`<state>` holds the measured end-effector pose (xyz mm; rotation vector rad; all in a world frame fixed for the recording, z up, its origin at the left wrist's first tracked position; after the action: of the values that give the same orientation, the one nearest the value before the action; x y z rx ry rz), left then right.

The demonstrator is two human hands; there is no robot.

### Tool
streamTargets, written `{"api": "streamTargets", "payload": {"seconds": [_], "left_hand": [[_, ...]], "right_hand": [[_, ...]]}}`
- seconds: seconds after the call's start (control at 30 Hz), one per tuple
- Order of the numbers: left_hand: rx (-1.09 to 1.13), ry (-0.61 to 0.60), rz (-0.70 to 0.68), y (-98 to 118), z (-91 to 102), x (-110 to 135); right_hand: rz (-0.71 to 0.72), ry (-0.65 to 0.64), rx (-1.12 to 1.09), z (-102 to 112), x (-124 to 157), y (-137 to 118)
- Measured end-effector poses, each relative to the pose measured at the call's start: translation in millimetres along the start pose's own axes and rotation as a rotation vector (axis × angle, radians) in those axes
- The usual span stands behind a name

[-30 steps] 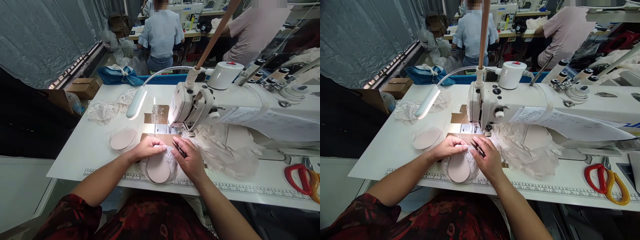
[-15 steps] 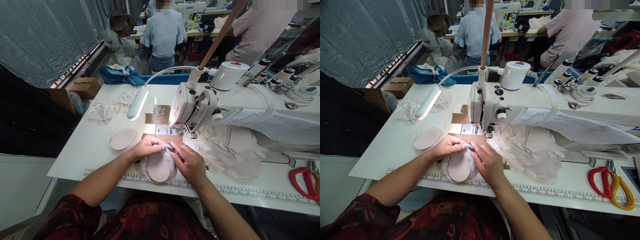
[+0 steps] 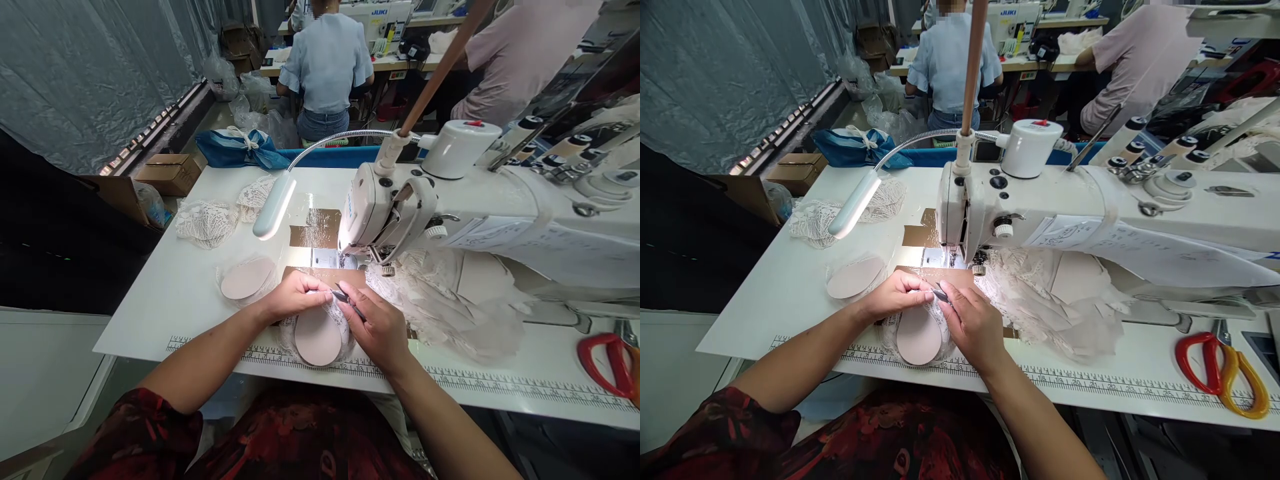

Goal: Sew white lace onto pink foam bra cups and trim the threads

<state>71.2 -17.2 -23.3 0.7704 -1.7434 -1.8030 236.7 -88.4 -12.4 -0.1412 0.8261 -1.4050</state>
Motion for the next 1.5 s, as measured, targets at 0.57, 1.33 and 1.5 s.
{"api": "streamTargets", "payload": {"seconds": [0.57,1.33,1.5], "left_hand": [[-0.168,-0.07,0.023,1.4,-7.2,-1.3],[-0.18,-0.039,0.037,3.2,-5.2,-2.6],[0.106,-0.081,0.058,8.4,-1.7,-1.8]], "right_hand": [[-0.035,-0.082,0.076,-5.9,-5.3,3.3],[-0.1,-0.204,-0.234,7.1,-2.7,9.8],[0.227,-0.494,0.024,-18.7,7.4,-3.2]]}}
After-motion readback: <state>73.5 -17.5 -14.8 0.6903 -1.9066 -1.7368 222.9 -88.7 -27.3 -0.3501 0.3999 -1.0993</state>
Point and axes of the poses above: each hand's wrist, its own x-axis away from the middle knuckle, its own z-axis out of the back of the hand, y = z × x, the point moved 3 cm from there along -x, towards the middle knuckle, and after that the axes turned 14 degrees about -z, right-handed, at the moved point
